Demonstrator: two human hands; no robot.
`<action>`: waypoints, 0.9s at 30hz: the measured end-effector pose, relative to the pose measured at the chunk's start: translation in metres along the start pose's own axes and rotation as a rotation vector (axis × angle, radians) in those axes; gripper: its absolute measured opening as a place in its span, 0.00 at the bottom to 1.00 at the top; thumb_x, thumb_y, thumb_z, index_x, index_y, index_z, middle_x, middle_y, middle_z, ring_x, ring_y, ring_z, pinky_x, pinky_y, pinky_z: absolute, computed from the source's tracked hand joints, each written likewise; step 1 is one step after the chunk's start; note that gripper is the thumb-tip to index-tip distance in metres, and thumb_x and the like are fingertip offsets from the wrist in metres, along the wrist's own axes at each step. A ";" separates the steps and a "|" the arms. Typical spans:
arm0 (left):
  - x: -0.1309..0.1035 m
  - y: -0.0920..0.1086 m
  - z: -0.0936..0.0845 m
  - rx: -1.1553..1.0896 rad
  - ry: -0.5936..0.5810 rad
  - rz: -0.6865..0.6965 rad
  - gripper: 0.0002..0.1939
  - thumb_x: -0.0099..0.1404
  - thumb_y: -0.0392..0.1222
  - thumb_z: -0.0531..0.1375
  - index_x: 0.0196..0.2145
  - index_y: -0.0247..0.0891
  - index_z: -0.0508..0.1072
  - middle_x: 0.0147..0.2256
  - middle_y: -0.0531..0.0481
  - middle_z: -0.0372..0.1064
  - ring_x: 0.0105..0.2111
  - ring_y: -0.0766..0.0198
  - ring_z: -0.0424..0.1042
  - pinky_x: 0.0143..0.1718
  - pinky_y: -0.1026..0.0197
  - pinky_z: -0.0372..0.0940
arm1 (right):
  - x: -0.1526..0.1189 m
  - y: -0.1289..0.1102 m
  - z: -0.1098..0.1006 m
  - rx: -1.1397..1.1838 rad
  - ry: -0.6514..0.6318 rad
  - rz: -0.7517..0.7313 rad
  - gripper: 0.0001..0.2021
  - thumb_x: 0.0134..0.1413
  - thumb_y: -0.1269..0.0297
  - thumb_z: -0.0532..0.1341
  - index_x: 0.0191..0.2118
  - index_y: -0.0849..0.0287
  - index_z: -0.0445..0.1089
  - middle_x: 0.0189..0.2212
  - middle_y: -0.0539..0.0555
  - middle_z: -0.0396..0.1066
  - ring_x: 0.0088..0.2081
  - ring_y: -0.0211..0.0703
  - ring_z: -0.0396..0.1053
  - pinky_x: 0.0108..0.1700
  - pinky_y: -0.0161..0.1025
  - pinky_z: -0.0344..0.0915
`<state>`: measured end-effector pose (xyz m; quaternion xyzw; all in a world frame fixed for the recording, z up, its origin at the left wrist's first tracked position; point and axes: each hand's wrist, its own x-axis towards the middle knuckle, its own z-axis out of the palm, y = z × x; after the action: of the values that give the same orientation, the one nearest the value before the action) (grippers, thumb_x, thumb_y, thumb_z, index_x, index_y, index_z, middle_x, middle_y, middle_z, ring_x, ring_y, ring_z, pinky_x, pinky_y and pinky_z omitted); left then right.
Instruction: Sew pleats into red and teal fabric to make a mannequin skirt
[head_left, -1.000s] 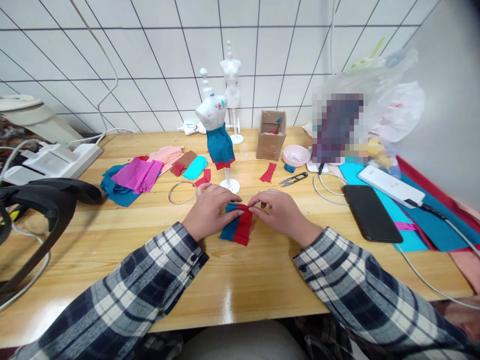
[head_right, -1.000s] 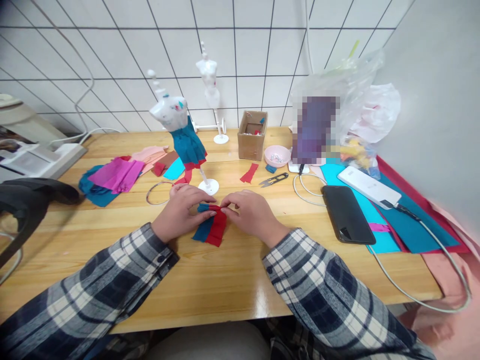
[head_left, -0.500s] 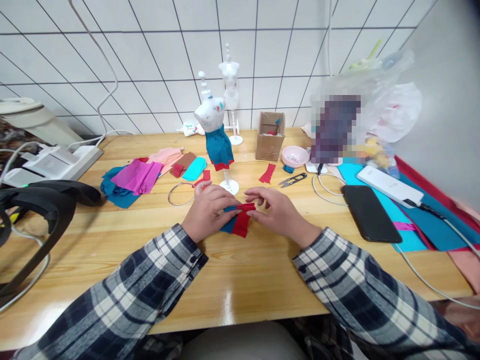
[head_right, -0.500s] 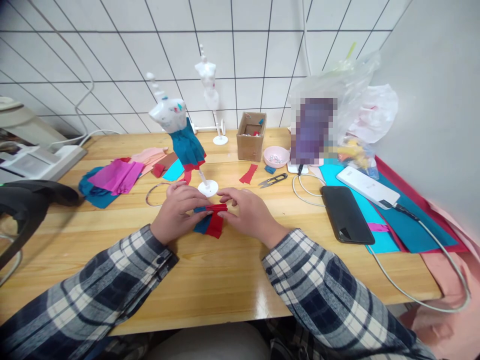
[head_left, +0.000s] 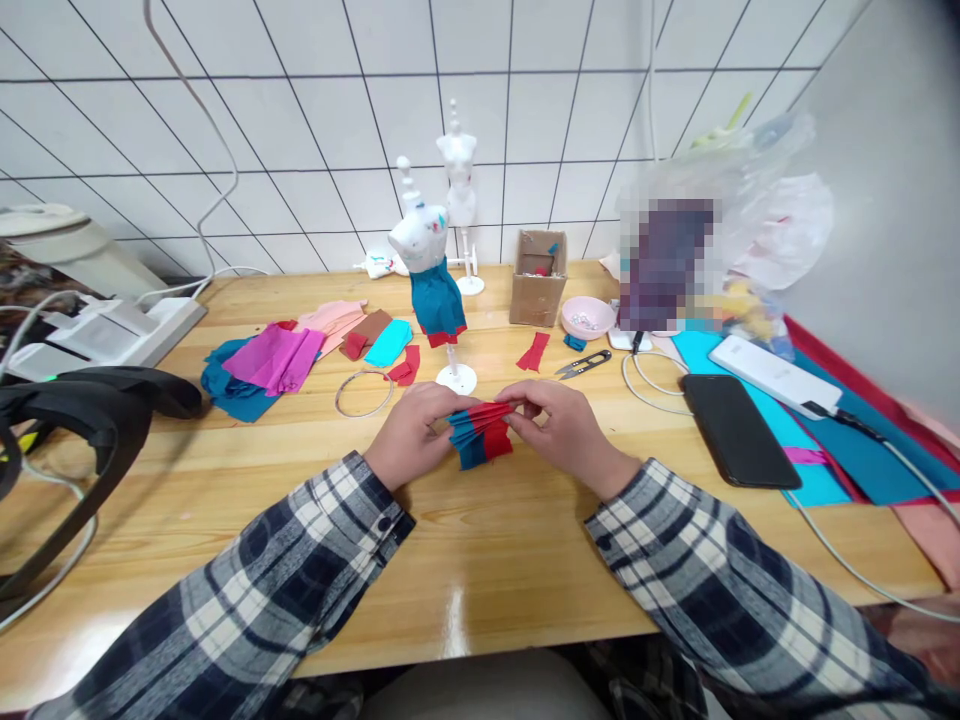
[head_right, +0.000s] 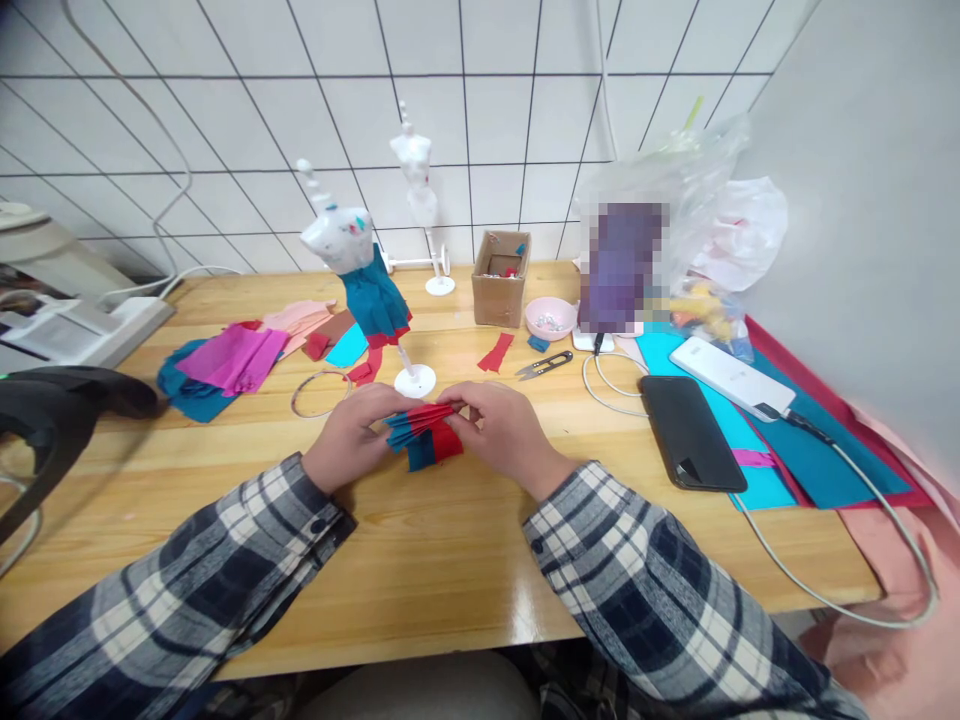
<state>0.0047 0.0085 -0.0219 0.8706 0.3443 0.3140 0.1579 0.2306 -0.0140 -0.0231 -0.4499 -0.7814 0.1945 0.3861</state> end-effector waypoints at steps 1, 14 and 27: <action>0.000 0.001 0.000 0.012 0.016 0.004 0.20 0.60 0.34 0.59 0.51 0.42 0.72 0.43 0.47 0.74 0.43 0.58 0.72 0.48 0.56 0.64 | 0.000 0.000 0.000 -0.002 0.002 -0.002 0.11 0.52 0.73 0.62 0.41 0.56 0.75 0.33 0.50 0.76 0.30 0.39 0.68 0.35 0.36 0.64; -0.004 0.027 -0.004 0.367 0.250 0.143 0.20 0.56 0.47 0.66 0.46 0.42 0.70 0.44 0.46 0.73 0.44 0.52 0.68 0.50 0.46 0.56 | 0.000 -0.001 0.000 -0.135 0.071 -0.017 0.07 0.52 0.73 0.61 0.37 0.57 0.74 0.29 0.50 0.75 0.29 0.40 0.68 0.34 0.37 0.62; 0.000 0.035 0.002 0.523 0.237 0.047 0.07 0.61 0.47 0.64 0.36 0.45 0.76 0.44 0.50 0.76 0.48 0.50 0.67 0.50 0.44 0.53 | -0.002 -0.005 0.003 -0.128 0.060 -0.064 0.06 0.54 0.71 0.61 0.37 0.57 0.74 0.31 0.50 0.76 0.29 0.40 0.69 0.36 0.37 0.62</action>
<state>0.0237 -0.0167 -0.0057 0.8467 0.4094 0.3178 -0.1206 0.2263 -0.0181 -0.0231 -0.4541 -0.7943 0.1184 0.3858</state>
